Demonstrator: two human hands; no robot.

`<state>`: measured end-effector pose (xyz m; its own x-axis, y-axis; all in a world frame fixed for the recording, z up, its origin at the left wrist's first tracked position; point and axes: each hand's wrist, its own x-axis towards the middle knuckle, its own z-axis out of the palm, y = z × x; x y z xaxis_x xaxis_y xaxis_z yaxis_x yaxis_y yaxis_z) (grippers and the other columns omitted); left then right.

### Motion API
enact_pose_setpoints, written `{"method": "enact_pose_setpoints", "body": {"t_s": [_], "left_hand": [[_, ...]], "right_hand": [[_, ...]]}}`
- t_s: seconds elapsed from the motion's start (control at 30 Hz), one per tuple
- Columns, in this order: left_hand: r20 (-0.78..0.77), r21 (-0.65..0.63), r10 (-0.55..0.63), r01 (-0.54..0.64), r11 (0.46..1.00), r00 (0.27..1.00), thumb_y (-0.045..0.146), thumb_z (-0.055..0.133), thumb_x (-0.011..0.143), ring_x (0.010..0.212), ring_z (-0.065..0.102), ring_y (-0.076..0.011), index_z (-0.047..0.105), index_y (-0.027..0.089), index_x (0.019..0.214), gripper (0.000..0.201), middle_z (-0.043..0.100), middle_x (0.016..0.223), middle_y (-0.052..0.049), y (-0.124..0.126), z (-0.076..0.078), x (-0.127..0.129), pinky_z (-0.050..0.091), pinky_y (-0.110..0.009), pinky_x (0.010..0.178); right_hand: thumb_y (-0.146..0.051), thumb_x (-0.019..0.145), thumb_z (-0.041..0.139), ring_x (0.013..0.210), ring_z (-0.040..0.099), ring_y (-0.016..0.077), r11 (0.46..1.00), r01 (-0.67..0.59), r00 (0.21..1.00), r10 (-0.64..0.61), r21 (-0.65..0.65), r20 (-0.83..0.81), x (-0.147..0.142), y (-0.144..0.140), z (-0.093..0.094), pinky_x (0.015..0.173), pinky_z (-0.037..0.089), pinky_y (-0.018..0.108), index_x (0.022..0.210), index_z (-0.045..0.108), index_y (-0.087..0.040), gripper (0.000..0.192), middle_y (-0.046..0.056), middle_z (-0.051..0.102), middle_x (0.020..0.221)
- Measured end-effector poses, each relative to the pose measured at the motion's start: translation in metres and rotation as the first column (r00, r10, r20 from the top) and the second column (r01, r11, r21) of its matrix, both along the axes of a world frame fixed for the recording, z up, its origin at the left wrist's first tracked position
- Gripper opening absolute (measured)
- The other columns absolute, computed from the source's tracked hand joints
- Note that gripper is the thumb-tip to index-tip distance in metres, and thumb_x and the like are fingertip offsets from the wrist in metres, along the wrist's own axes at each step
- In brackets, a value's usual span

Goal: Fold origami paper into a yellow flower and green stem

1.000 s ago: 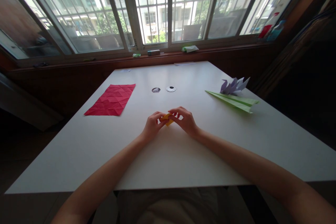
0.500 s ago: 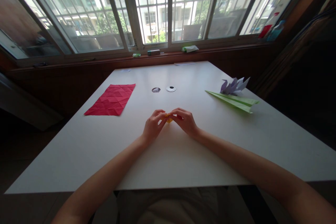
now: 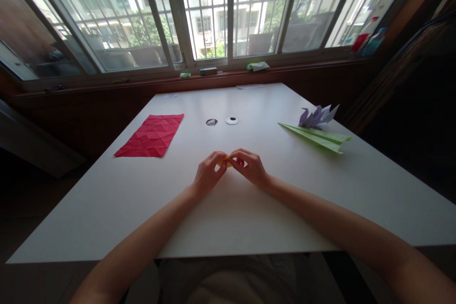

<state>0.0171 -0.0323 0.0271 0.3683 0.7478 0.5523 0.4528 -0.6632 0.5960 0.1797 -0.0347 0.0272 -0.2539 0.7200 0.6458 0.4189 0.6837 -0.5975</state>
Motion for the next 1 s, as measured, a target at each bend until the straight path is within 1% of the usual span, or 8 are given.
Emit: {"method": "enact_pose_setpoints", "body": {"t_s": [0.17,0.4,0.53,0.73,0.83,1.0], "left_hand": [[0.0,0.038,-0.009,0.009,0.999,1.0,0.02,0.045,0.08,0.091,0.055,-0.0154,0.053,0.021,0.091,0.013,0.059,0.098,-0.004,0.0,0.0008,-0.0009,0.044,-0.029,0.08],[0.021,0.035,-0.01,0.009,0.999,1.0,0.02,0.044,0.081,0.084,0.056,-0.0135,0.053,0.021,0.091,0.014,0.059,0.095,-0.004,-0.0013,0.0006,-0.0004,0.045,-0.026,0.074],[0.062,0.029,0.009,-0.011,1.0,0.998,0.021,0.044,0.081,0.08,0.056,-0.0128,0.053,0.02,0.092,0.014,0.059,0.092,-0.004,-0.0019,0.0012,-0.0007,0.045,-0.025,0.071],[0.111,-0.03,0.019,-0.015,0.999,0.994,0.023,0.043,0.082,0.076,0.056,-0.012,0.053,0.019,0.09,0.013,0.059,0.088,-0.003,-0.0007,0.0,-0.0014,0.045,-0.024,0.067],[0.163,-0.067,0.014,-0.003,0.998,0.987,0.024,0.043,0.082,0.074,0.056,-0.0117,0.053,0.019,0.089,0.012,0.06,0.087,-0.003,0.0,-0.0001,-0.0015,0.046,-0.024,0.066],[0.269,-0.127,0.023,0.012,0.992,0.963,0.024,0.041,0.084,0.082,0.058,-0.0125,0.05,0.019,0.09,0.012,0.06,0.089,-0.003,0.0015,0.0014,-0.0011,0.047,-0.025,0.071]], "right_hand": [[-0.022,0.078,0.052,0.053,0.048,0.0074,1.0,-0.011,1.0,0.011,0.03,-0.003,0.0002,0.002,-0.0034,0.052,0.041,0.021,0.08,0.06,-0.019,0.008,0.002,0.06,0.075],[-0.021,0.079,0.052,0.053,0.049,0.0074,1.0,-0.001,1.0,0.001,0.028,-0.004,0.0001,0.0009,-0.0035,0.052,0.041,0.021,0.079,0.059,-0.02,0.007,0.001,0.059,0.074],[-0.021,0.079,0.051,0.054,0.049,0.0075,1.0,0.007,1.0,-0.007,0.013,-0.009,-0.0002,-0.0002,-0.0013,0.052,0.041,0.02,0.079,0.059,-0.019,0.008,0.001,0.059,0.075],[-0.022,0.08,0.051,0.055,0.05,0.0078,0.999,0.035,0.999,-0.035,0.0,-0.019,-0.0016,-0.0017,0.0023,0.052,0.041,0.02,0.078,0.059,-0.019,0.009,0.002,0.059,0.073],[-0.023,0.08,0.05,0.055,0.05,0.0081,0.999,0.049,0.998,-0.049,-0.005,-0.032,-0.002,-0.0016,0.0015,0.052,0.041,0.02,0.077,0.058,-0.019,0.009,0.001,0.058,0.072],[-0.025,0.08,0.05,0.054,0.05,0.0083,0.994,0.103,0.993,-0.105,-0.036,-0.062,-0.0021,0.0014,-0.0028,0.052,0.041,0.02,0.077,0.056,-0.018,0.01,0.0,0.059,0.067]]}}
